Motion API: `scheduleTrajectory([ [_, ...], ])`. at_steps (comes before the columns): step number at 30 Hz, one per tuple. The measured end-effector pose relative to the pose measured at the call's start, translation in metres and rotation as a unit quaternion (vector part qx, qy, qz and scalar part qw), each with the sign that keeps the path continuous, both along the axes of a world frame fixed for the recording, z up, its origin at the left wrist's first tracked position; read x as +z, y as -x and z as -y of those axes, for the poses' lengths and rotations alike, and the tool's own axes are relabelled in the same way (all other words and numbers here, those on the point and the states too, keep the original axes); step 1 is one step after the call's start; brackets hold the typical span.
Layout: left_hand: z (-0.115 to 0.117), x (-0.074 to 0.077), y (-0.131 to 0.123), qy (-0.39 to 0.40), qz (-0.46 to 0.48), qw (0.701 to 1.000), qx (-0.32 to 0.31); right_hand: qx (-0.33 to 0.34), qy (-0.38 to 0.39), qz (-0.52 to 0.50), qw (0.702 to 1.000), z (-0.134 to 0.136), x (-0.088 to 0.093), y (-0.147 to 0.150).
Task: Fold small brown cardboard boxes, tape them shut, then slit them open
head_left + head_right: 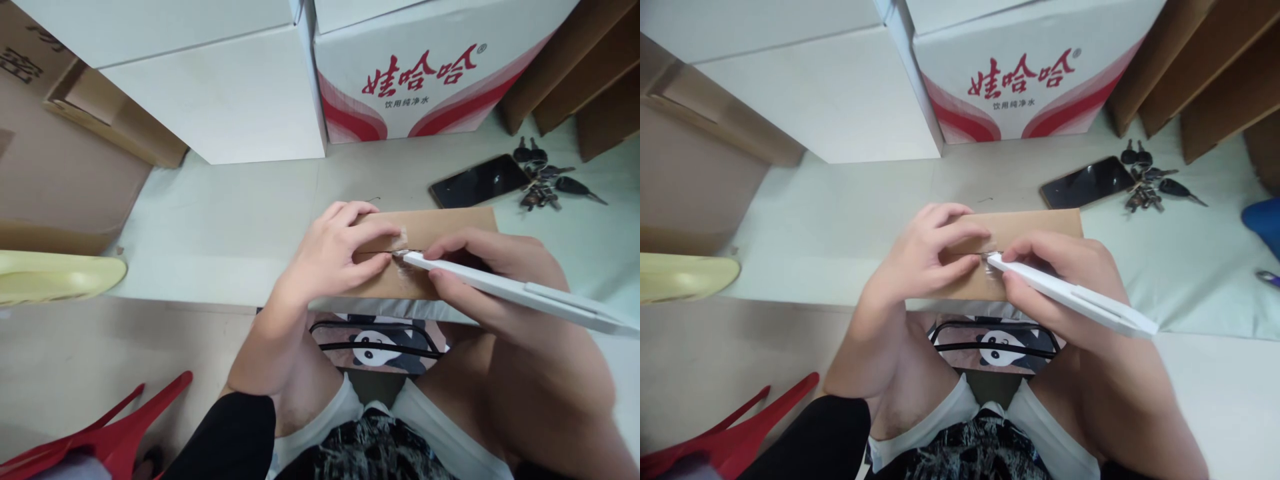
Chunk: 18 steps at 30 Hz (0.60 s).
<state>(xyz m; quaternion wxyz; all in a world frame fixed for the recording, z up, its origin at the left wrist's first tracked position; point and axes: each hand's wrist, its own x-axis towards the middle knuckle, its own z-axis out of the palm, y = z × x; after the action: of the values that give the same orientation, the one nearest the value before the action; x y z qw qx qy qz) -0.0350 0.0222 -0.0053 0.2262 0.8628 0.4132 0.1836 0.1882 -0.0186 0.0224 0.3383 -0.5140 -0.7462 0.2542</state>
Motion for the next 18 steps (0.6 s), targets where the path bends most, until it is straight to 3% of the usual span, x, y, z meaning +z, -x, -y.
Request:
scheduleTrajectory([
  [18, 0.0, -0.001, 0.001, -0.007, 0.007, 1.0, -0.002, -0.024, -0.01, -0.019, 0.999, 0.008, -0.013, -0.005],
])
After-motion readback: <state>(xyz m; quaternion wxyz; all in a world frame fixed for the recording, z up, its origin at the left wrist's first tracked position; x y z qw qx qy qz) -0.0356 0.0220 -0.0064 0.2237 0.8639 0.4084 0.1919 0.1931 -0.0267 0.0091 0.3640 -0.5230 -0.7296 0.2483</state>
